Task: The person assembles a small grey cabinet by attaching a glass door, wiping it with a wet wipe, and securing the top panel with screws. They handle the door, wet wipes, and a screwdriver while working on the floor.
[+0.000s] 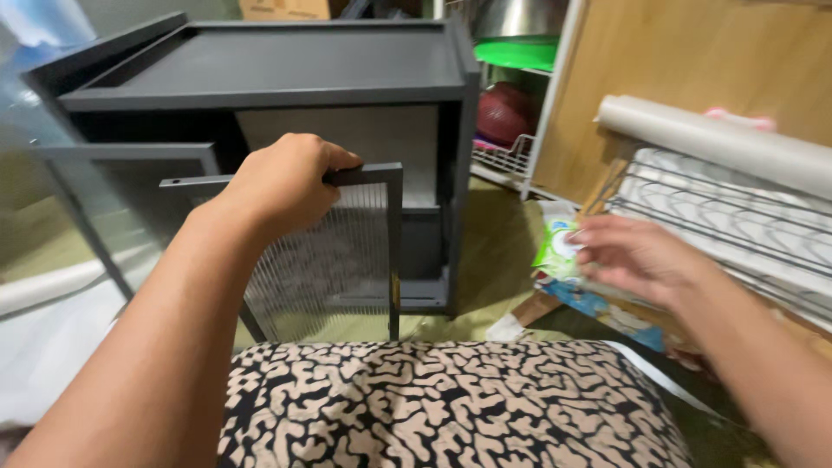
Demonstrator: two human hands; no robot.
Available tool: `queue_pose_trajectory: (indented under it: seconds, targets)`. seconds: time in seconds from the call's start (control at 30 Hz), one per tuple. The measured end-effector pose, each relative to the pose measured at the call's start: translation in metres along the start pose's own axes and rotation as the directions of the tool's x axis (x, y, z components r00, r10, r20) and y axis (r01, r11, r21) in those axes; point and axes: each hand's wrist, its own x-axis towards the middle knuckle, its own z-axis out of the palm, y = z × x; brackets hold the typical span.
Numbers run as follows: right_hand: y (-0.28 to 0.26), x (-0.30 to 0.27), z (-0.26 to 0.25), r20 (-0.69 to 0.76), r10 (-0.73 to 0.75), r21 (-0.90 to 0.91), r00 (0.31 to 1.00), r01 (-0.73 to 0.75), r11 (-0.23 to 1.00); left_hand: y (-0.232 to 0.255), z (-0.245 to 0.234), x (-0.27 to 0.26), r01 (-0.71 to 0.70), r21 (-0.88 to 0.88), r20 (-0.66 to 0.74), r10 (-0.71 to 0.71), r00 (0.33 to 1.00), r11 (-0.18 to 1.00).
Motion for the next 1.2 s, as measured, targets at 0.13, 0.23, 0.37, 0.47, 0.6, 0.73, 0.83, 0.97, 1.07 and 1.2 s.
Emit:
queue_pose_trajectory:
  seconds: [0.13,0.23,0.37,0.47,0.6,0.73,0.83,0.97,1.07,1.2]
  targets:
    - [0.051,0.025,0.071,0.077,0.164,-0.180,0.983,-0.148,0.972,-0.026,-0.001,-0.006,-0.016,0.014,-0.063,0.017,0.998,1.000]
    - [0.088,0.047,0.103,0.085,0.239,-0.220,0.967,-0.215,0.952,-0.040,-0.001,-0.003,0.031,0.035,-0.062,-0.029,0.998,0.999]
    - [0.122,0.078,0.118,0.108,0.296,-0.089,0.949,-0.287,0.954,-0.056,0.003,0.005,0.039,0.081,-0.129,-0.029,0.991,0.996]
    - [0.139,0.095,0.120,0.172,0.354,0.109,0.919,-0.375,0.921,-0.066,0.012,0.012,0.004,0.103,-0.174,0.014,0.985,0.995]
    - [0.157,0.104,0.118,0.120,0.391,0.251,0.913,-0.409,0.878,-0.078,0.030,0.015,-0.162,0.185,-0.357,0.220,0.908,0.969]
    - [0.162,0.108,0.120,0.164,0.389,0.302,0.907,-0.421,0.855,-0.087,0.043,0.015,-0.230,0.298,-0.456,0.350,0.819,0.926]
    - [0.160,0.107,0.127,0.154,0.379,0.233,0.912,-0.406,0.883,-0.090,0.047,0.015,-0.224,0.380,-0.464,0.394,0.793,0.897]
    - [0.158,0.099,0.144,0.021,0.363,-0.176,0.932,-0.354,0.919,-0.092,0.050,0.015,-0.206,0.404,-0.469,0.395,0.790,0.891]
    - [0.157,0.097,0.160,0.047,0.234,-0.661,0.971,-0.146,0.736,-0.092,0.054,0.015,-0.193,0.399,-0.483,0.384,0.787,0.896]
    - [0.150,0.104,0.175,0.578,-0.135,-0.815,0.805,0.578,-0.047,-0.092,0.062,0.011,-0.161,0.413,-0.552,0.387,0.738,0.896]
